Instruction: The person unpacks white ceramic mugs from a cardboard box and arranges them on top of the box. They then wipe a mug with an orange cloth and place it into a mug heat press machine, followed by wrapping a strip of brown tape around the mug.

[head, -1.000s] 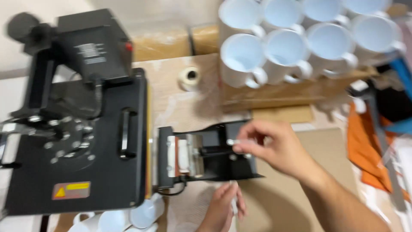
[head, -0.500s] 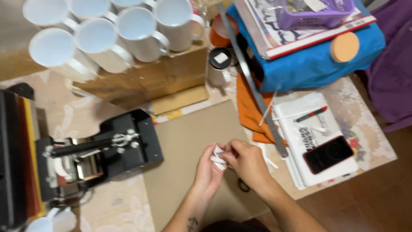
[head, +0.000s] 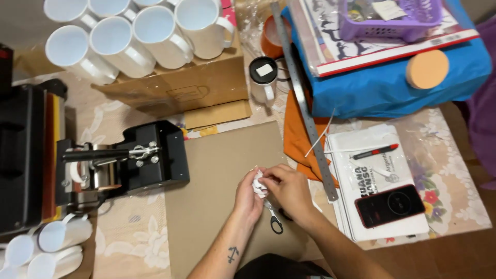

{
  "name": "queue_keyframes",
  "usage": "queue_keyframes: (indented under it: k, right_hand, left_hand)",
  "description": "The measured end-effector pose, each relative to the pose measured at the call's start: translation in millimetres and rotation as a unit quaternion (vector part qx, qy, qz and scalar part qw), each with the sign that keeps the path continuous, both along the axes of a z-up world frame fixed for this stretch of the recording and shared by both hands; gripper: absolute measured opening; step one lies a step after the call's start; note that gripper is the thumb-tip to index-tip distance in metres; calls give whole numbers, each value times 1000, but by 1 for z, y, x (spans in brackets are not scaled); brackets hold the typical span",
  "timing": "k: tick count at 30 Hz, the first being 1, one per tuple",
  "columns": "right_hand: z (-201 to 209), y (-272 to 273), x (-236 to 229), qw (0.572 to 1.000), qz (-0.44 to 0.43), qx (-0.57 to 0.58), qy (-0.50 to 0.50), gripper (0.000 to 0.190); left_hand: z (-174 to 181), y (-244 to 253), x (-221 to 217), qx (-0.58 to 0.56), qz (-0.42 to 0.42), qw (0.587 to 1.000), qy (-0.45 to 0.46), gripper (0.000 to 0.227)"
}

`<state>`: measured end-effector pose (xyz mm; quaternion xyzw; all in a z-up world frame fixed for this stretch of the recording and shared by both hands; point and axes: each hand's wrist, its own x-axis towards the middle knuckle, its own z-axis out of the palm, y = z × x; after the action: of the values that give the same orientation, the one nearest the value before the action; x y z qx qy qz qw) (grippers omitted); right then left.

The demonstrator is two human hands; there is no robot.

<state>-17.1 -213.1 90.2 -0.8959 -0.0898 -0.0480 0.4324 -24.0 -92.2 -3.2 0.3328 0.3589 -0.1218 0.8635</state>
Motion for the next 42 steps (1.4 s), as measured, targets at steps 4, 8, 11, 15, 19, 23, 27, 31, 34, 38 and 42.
queue_keyframes:
  k: [4, 8, 11, 15, 19, 23, 27, 31, 34, 38, 42]
  right_hand:
    - [-2, -6, 17, 992, -10, 65, 105, 7]
    - [-31, -22, 67, 976, -58, 144, 155, 11]
    - [-115, -36, 146, 976, -111, 106, 155, 14]
    - [-164, -34, 216, 975, -142, -59, 158, 34]
    - [-178, -23, 233, 979, -140, -86, 117, 33]
    - [-183, -19, 246, 965, -165, -127, 159, 36]
    - [-194, -21, 256, 953, -190, -125, 201, 15]
    - [-167, -17, 227, 958, -196, -79, 195, 5]
    - [-106, -7, 163, 978, -169, 57, 109, 11]
    - [-56, 5, 68, 976, -87, 194, 37, 10]
    - [-32, 21, 24, 986, -49, 159, -33, 17]
  left_hand:
    - [2, 3, 5, 10, -16, 1000, 3, 23]
    - [6, 10, 6, 2, -26, 1000, 0, 19]
    - [3, 15, 3, 0, -36, 999, 7, 18]
    - [1, 20, -4, -24, -54, 998, 10, 19]
    - [34, 26, 1, -35, -38, 998, 38, 16]
    - [27, 34, 11, -46, -63, 997, -2, 24]
    - [26, 40, 23, -38, -95, 995, -19, 34]
    - [29, 43, 33, -42, -91, 995, -21, 45]
    - [21, 45, 41, -39, -74, 996, -22, 52]
    - [-19, 46, 41, -15, -36, 999, -4, 36]
    - [-35, 27, 44, -24, -18, 999, 18, 24]
